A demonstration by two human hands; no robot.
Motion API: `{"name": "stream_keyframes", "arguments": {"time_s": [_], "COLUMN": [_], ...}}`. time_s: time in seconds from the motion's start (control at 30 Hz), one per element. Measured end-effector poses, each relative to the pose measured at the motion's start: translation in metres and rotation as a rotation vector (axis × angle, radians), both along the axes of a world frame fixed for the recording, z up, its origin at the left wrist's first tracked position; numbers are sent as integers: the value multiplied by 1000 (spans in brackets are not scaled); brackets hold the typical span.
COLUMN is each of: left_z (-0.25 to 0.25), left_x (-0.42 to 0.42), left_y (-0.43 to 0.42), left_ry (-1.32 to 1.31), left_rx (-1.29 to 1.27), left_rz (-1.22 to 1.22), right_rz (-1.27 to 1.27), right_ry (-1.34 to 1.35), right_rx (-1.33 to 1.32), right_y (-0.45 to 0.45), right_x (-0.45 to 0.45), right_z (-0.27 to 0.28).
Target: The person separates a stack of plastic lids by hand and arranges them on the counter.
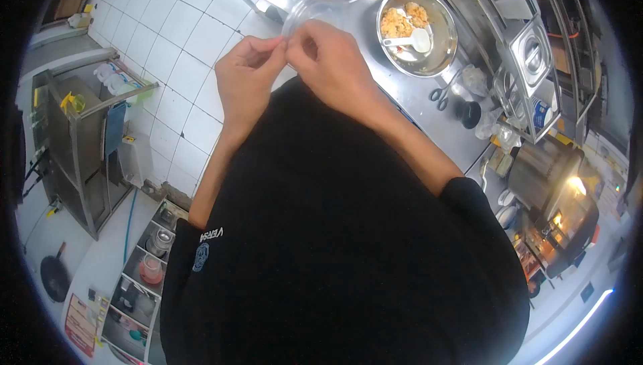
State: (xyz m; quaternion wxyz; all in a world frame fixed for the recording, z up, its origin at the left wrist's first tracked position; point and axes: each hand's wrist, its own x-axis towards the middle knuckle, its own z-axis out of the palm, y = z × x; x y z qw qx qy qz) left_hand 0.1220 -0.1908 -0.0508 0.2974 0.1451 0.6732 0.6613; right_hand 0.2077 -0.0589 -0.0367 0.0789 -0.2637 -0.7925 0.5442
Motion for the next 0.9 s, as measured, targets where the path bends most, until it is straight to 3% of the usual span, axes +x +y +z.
{"name": "stream_keyframes", "arguments": {"time_s": [0.07, 0.17, 0.37, 0.47, 0.67, 0.77, 0.9], "left_z": [3, -3, -15, -13, -11, -9, -10], "left_x": [-2, -7, -34, -56, -112, -146, -189], "left_y": [2, 2, 3, 1, 9, 18, 25], "left_ry": [85, 439, 824, 844, 602, 300, 98], "left_rx": [-10, -77, -139, -174, -260, -268, -315], "left_rz": [20, 13, -2, -62, -136, -58, -12], "right_rz": [-45, 92, 188, 159, 159, 121, 116], "right_ry": [22, -22, -159, -128, -110, -123, -117], "right_rx": [20, 57, -351, -491, -470, -526, -622], "right_y": [-1, 13, 31, 28, 35, 37, 38], "right_x": [-8, -17, -51, -72, -123, -156, -198], "right_z": [9, 10, -15, -16, -48, -54, -70]}}
